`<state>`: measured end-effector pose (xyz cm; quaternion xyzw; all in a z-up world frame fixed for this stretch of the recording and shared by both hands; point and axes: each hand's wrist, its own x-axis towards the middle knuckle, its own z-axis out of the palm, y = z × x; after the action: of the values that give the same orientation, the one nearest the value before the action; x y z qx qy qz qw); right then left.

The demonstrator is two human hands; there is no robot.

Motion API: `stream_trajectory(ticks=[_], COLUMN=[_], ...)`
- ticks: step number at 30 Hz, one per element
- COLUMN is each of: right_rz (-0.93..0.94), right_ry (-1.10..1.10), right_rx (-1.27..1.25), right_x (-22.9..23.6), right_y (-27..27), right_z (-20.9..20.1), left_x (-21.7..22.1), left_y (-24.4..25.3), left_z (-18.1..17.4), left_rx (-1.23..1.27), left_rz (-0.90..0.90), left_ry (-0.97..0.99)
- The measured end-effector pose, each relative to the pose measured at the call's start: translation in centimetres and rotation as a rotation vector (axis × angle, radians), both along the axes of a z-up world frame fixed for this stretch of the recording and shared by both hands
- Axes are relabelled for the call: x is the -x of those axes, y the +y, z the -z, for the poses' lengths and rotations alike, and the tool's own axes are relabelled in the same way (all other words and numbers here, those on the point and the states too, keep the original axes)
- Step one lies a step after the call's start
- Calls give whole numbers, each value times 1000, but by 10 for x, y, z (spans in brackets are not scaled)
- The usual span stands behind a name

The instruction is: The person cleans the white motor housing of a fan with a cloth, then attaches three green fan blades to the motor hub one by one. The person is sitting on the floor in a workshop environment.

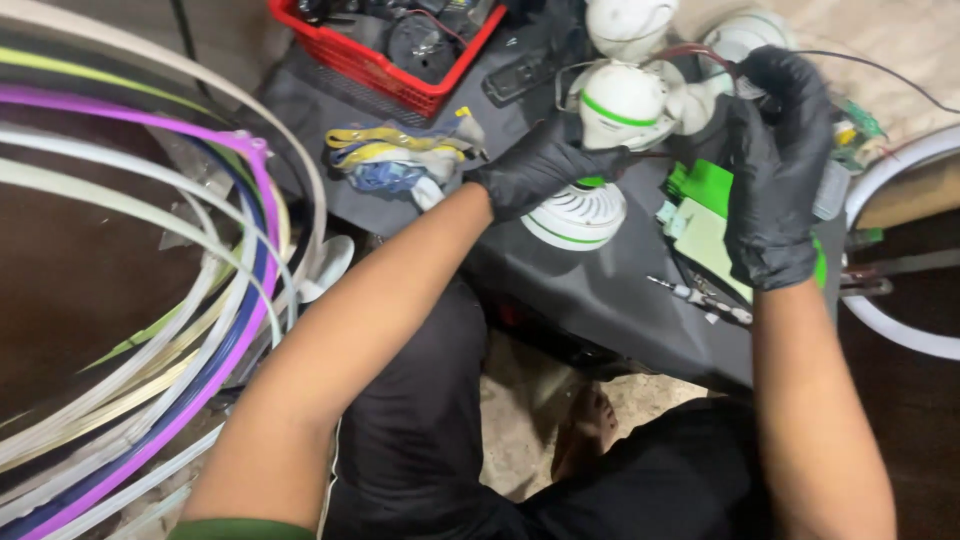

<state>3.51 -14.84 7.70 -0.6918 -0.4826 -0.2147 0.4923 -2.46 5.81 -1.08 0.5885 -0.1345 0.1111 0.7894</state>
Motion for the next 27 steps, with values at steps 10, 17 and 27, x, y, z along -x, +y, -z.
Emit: stream_trajectory(ticks=[10,17,27], right_rz=[-111,-297,-357], right_ry=[728,525,754], right_rx=[24,368,117], right_x=[-31,-3,-25], right_y=[-11,3,-19], right_z=[78,82,89], left_x=[30,7,-3], left_y=[-27,-30,-8], left_z=[-58,-35,-14], left_rx=[-66,-162,-15], left_rz=[-150,-222,-110], left_ry=[92,143,11])
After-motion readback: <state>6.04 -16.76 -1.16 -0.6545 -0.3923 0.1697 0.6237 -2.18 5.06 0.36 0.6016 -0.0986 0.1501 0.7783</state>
